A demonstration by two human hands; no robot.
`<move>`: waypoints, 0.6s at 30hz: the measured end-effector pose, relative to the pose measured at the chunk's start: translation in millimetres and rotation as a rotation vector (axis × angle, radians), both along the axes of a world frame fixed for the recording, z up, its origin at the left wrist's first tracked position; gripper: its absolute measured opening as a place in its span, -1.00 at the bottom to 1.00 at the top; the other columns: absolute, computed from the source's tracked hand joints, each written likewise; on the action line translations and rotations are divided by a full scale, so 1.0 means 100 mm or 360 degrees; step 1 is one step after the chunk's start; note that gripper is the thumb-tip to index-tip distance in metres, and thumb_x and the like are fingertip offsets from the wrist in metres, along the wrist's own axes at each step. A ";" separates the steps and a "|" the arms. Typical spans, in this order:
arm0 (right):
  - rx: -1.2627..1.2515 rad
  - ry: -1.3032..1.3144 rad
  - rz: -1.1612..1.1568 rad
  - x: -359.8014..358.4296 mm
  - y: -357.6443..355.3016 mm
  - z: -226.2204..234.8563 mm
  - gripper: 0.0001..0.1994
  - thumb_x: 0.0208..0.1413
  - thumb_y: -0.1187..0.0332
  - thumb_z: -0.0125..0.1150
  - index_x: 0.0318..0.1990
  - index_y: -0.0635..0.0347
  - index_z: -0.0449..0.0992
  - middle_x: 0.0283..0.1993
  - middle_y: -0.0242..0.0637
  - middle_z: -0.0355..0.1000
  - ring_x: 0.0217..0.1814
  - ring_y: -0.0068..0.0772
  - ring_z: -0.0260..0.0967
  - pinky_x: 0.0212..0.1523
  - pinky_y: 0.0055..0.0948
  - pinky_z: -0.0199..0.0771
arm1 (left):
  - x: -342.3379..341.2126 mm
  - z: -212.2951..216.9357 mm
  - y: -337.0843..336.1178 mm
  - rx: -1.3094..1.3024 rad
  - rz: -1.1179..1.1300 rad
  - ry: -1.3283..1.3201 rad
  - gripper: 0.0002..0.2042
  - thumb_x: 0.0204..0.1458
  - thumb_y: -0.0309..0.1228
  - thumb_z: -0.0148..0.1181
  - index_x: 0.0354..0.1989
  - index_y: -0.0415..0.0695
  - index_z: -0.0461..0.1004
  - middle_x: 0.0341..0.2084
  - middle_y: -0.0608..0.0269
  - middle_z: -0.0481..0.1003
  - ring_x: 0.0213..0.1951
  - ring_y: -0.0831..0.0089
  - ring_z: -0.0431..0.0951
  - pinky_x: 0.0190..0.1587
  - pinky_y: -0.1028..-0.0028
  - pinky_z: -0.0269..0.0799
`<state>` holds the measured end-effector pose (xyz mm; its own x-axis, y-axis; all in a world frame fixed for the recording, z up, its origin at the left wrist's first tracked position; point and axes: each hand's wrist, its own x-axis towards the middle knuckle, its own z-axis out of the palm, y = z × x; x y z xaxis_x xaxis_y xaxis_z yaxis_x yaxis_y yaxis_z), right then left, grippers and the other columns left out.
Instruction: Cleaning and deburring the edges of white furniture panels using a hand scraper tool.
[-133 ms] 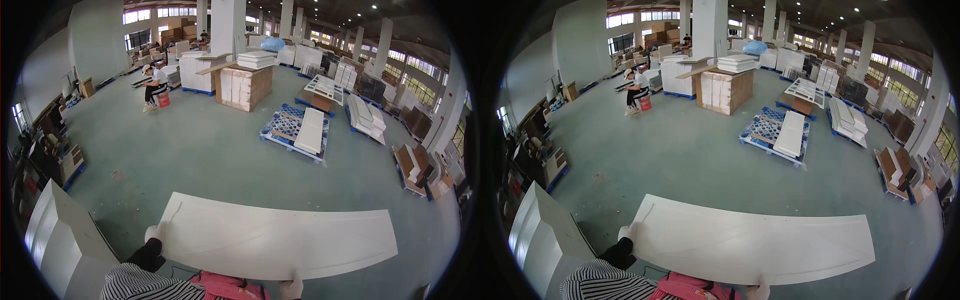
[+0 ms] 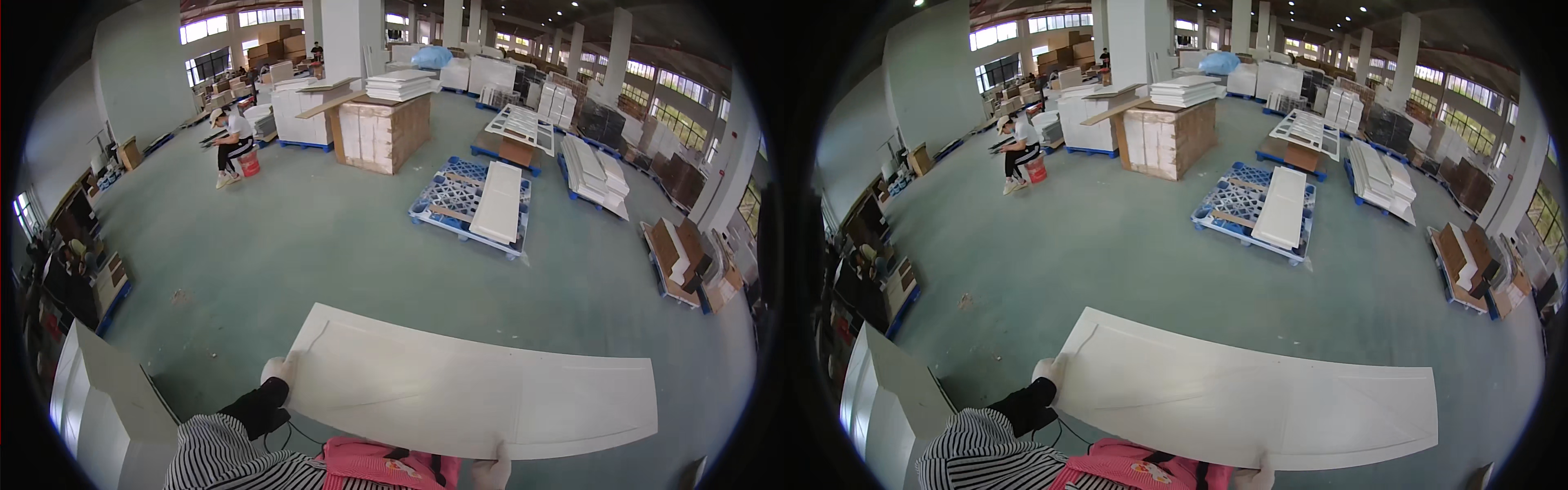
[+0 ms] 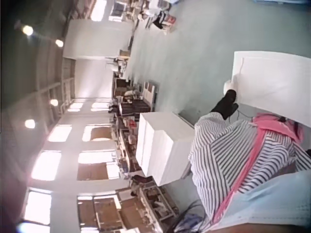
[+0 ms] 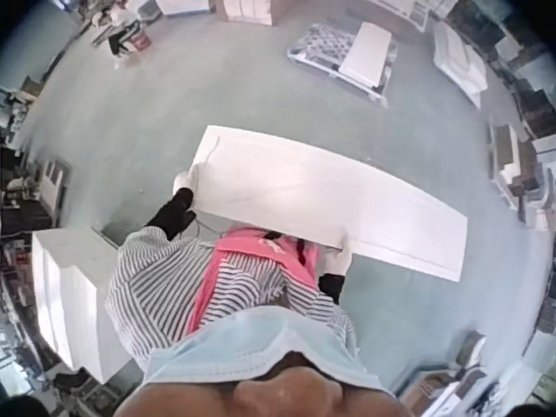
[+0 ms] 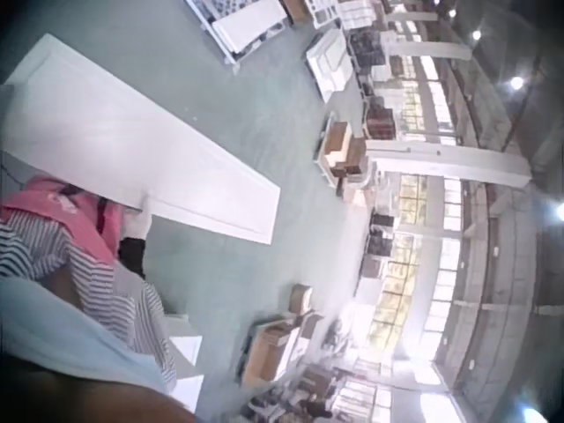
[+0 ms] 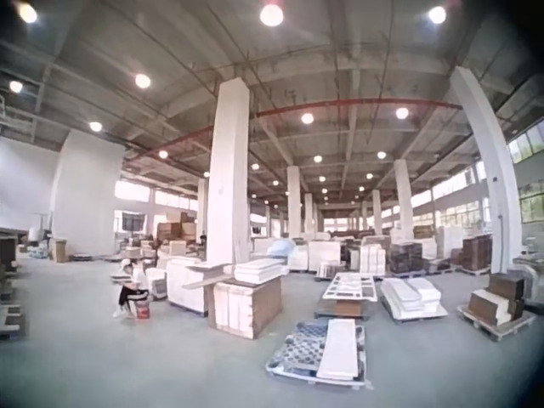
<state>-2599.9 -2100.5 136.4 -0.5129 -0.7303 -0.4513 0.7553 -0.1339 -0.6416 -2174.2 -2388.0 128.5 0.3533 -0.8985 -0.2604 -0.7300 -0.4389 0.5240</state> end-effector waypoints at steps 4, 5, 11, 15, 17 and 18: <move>-0.0174 -0.0721 -0.0438 -1.45 -0.92 -0.50 -0.64 0.39 0.39 -0.01 0.24 0.38 0.33 0.25 -0.04 0.40 0.32 -0.10 0.36 0.31 -0.10 0.43 | -1.75 0.10 -1.11 0.0095 -0.0053 0.0162 -0.37 0.13 0.12 -0.03 -0.24 -0.34 0.61 -0.31 -0.28 0.59 -0.14 -0.16 0.63 -0.08 0.07 0.50; -0.0145 -0.0717 -0.0474 -1.82 -1.11 -0.58 -0.64 0.39 0.39 -0.01 0.24 0.38 0.33 0.25 -0.04 0.40 0.32 -0.10 0.36 0.31 -0.10 0.43 | -2.09 0.05 -1.38 0.0113 -0.0026 0.0110 -0.38 0.13 0.11 -0.03 -0.25 -0.34 0.61 -0.32 -0.27 0.59 -0.15 -0.15 0.63 -0.10 0.07 0.50; -0.0130 -0.0891 -0.0324 -3.73 -2.88 -0.63 -0.65 0.40 0.39 -0.04 0.23 0.41 0.33 0.24 -0.04 0.41 0.32 -0.14 0.36 0.35 -0.16 0.39 | -3.71 -0.09 -2.80 0.0240 -0.0003 0.0024 -0.38 0.09 0.11 -0.02 -0.26 -0.33 0.63 -0.34 -0.23 0.61 -0.17 -0.10 0.65 -0.11 0.10 0.50; -0.0105 -0.0800 -0.0069 -4.78 -4.31 -0.62 -0.65 0.39 0.41 -0.05 0.23 0.42 0.32 0.23 -0.07 0.41 0.32 -0.19 0.35 0.33 -0.26 0.40 | -4.51 -0.13 -3.51 0.0124 0.0519 0.0607 -0.43 0.08 -0.02 0.17 -0.22 -0.47 0.60 -0.41 -0.05 0.63 -0.29 0.22 0.65 -0.21 0.24 0.51; -0.0164 -0.0726 0.0074 -5.31 -5.03 -0.93 -0.65 0.39 0.42 -0.06 0.23 0.42 0.32 0.23 -0.07 0.42 0.33 -0.20 0.34 0.33 -0.28 0.40 | -4.91 -0.19 -3.87 0.0141 0.0583 0.0565 -0.43 0.08 -0.03 0.19 -0.20 -0.48 0.59 -0.40 -0.02 0.63 -0.30 0.26 0.63 -0.22 0.26 0.51; -0.0235 -0.0840 0.0164 -5.59 -5.41 -1.17 -0.65 0.38 0.45 -0.07 0.24 0.42 0.31 0.23 -0.07 0.42 0.33 -0.20 0.34 0.33 -0.29 0.40 | -5.12 -0.18 -4.07 0.0154 0.0626 0.0516 -0.43 0.08 -0.03 0.22 -0.19 -0.48 0.59 -0.39 0.01 0.62 -0.31 0.31 0.61 -0.24 0.27 0.51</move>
<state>-3159.1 -2641.1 19.9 -0.1679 -0.8397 -0.5165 0.9829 -0.1026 -0.1528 -2686.3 -2794.7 110.9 0.5467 -0.6807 -0.4876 -0.3071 -0.7048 0.6395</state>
